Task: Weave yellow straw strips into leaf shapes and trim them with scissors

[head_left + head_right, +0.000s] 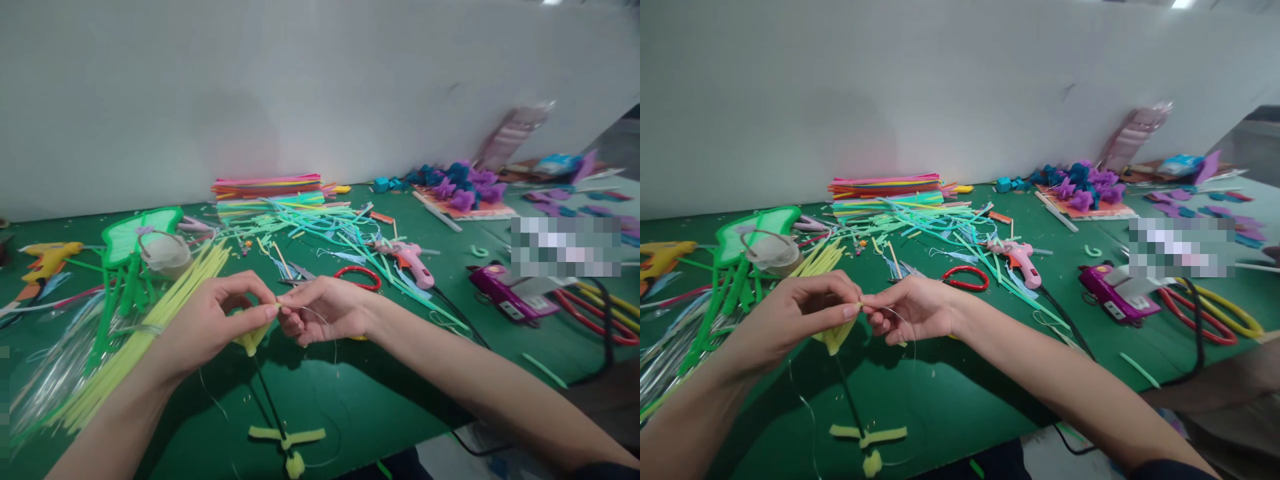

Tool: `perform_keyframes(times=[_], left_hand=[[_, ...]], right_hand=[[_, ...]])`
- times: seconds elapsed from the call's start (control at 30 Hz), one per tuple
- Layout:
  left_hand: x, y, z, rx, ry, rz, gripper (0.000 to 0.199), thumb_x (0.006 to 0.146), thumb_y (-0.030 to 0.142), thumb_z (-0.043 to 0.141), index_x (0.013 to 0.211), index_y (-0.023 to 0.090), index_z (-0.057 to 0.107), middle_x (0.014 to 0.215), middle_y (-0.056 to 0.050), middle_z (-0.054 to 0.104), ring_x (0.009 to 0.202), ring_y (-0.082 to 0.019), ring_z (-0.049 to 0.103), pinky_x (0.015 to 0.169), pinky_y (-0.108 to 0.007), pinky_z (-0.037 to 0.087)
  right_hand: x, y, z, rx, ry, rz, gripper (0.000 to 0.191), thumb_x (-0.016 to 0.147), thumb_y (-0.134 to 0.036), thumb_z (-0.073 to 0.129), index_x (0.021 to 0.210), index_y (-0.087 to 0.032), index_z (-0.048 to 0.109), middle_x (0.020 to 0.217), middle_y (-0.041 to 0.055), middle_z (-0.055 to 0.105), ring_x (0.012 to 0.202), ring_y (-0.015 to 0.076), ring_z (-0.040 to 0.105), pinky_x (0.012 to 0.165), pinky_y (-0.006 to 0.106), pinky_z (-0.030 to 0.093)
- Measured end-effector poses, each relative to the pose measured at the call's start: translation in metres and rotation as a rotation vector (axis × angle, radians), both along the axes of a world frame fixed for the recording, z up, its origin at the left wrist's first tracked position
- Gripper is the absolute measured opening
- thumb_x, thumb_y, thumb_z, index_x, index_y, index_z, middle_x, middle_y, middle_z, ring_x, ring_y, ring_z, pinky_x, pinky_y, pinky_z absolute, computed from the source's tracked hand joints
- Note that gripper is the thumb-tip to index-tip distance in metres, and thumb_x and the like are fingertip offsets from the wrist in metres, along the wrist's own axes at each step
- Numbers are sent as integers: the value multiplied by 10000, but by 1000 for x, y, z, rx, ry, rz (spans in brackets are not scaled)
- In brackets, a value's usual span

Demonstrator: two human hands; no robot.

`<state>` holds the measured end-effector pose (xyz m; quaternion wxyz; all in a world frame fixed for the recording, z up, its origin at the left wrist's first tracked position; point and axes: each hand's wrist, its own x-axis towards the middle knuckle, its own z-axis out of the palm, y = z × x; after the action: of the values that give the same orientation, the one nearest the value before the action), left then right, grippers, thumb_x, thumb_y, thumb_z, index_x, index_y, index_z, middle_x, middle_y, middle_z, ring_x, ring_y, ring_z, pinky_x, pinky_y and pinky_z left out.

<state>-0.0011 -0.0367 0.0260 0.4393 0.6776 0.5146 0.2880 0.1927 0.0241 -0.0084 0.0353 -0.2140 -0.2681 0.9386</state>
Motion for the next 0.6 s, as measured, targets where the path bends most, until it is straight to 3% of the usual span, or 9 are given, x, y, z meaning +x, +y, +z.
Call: perform_keyframes(times=[0.1,0.17,0.23,0.33,0.4,0.47,0.6], left_hand=[[-1,1,-1,-31,-36,5,203,806,400,665,775,200,673,847,-30,634,767,-165,574,627,-263,439],[-1,1,-2,-70,-44,10,197,804,394,664,783,198,664,797,-19,611,711,-147,552,581,-244,422],[-1,1,-2,-111,-30,17,186,806,386,659,802,200,659,736,2,578,648,-125,518,538,-223,397],[-1,1,-2,-123,4,52,182,799,382,664,814,201,667,724,13,579,628,-114,508,524,-207,394],[-1,1,-2,-120,10,68,173,787,373,678,824,204,678,757,7,612,658,-121,535,546,-205,415],[-3,3,-3,-139,-7,62,188,775,376,692,855,205,686,790,-6,643,695,-137,566,571,-211,436],[-8,6,-5,-203,-59,56,302,756,429,709,968,219,667,835,-22,674,747,-161,611,595,-224,465]], right_hand=[[1,-4,-3,8,-4,-11,264,682,-271,798,698,-128,577,611,-38,480,565,67,435,514,187,317],[3,-4,0,178,-53,-74,306,666,-321,813,692,-150,561,601,-50,462,562,72,424,511,192,310],[7,-3,7,491,-155,-224,311,699,-398,781,698,-163,577,624,-38,498,583,85,440,522,206,320],[11,-8,20,1097,-401,-512,302,806,-470,657,754,-173,650,715,10,602,640,112,490,563,241,344],[10,-16,26,1388,-522,-563,294,836,-450,619,741,-178,675,693,16,628,620,119,498,566,259,338],[7,-25,28,1517,-575,-505,282,846,-417,607,717,-179,690,678,21,651,599,123,510,560,269,335],[1,-32,23,1541,-601,-486,247,845,-383,601,739,-183,700,693,27,679,596,132,542,554,269,360]])
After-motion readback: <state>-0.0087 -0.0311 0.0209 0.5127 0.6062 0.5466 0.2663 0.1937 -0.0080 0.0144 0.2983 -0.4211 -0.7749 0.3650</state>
